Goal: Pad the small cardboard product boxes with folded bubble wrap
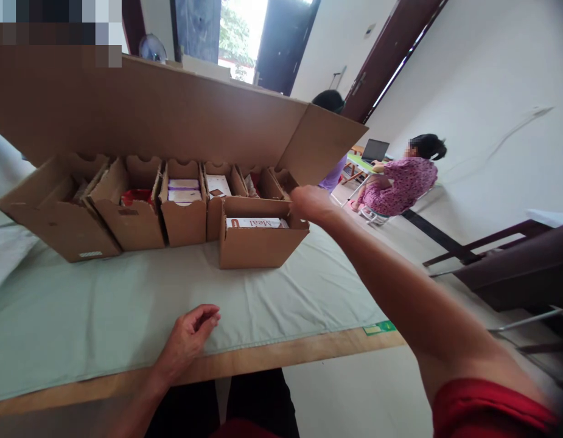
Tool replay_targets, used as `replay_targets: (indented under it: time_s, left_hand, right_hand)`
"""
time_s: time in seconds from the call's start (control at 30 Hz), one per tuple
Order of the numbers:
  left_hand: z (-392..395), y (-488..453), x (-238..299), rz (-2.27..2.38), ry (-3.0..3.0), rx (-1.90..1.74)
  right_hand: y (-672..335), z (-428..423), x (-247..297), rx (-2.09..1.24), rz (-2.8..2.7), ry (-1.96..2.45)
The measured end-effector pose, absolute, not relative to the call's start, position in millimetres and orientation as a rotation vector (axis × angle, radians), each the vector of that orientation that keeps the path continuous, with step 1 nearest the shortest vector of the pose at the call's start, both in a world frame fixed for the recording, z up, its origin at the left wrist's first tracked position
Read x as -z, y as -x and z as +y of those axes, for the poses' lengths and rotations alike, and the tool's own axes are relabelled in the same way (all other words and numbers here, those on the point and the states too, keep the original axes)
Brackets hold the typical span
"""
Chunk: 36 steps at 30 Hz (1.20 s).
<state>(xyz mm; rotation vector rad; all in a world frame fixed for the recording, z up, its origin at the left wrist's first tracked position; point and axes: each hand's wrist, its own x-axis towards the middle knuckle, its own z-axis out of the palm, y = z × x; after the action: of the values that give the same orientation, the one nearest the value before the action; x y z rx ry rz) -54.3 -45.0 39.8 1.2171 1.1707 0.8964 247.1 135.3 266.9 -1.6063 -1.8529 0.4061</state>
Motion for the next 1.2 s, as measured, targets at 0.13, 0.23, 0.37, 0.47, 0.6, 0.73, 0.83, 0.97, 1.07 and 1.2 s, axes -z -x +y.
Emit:
replay_targets:
  time_s: [0.13, 0.23, 0.37, 0.47, 0.6, 0.73, 0.83, 0.97, 1.07, 1.2]
  left_hand:
    - [-20, 70, -47, 1.297, -1.356, -1.017]
    - [12, 65, -53, 1.331, -1.477, -1.101]
    - [59, 32, -59, 1.214, -1.565, -1.167]
    - [84, 3, -62, 1.081, -1.525, -1.207]
    - [82, -20, -64, 1.007, -1.451, -1.332]
    - [39, -20, -64, 0.987, -1.408, -1.315]
    - [5, -4, -68, 1.007, -1.415, -1.303]
    - [-12, 22, -95, 1.056, -1.461, -1.423]
    - [-16, 29, -119, 1.036, -1.493, -1.521]
    - [-31, 29, -133, 1.050, -1.555, -1.464]
  right_hand:
    - [-302, 83, -278, 0.007, -1.853, 1.951]
    - [-332, 52, -238, -0.328, -1.890, 1.984]
    - [-317, 51, -155, -0.757, -1.756, 1.601]
    - [-282, 65, -118, -0.818, -1.584, 1.360]
    - [-257, 60, -103, -0.738, -1.417, 1.307]
    - [-259, 11, -101, -0.675, -1.396, 1.366]
    - [-248, -25, -109, -0.620, -1.368, 1.379]
    - [-219, -38, -138, -0.670, -1.379, 1.311]
    - [-209, -36, -162, -0.668, -1.392, 1.263]
    - [-211, -49, -174, -0.614, -1.401, 1.303]
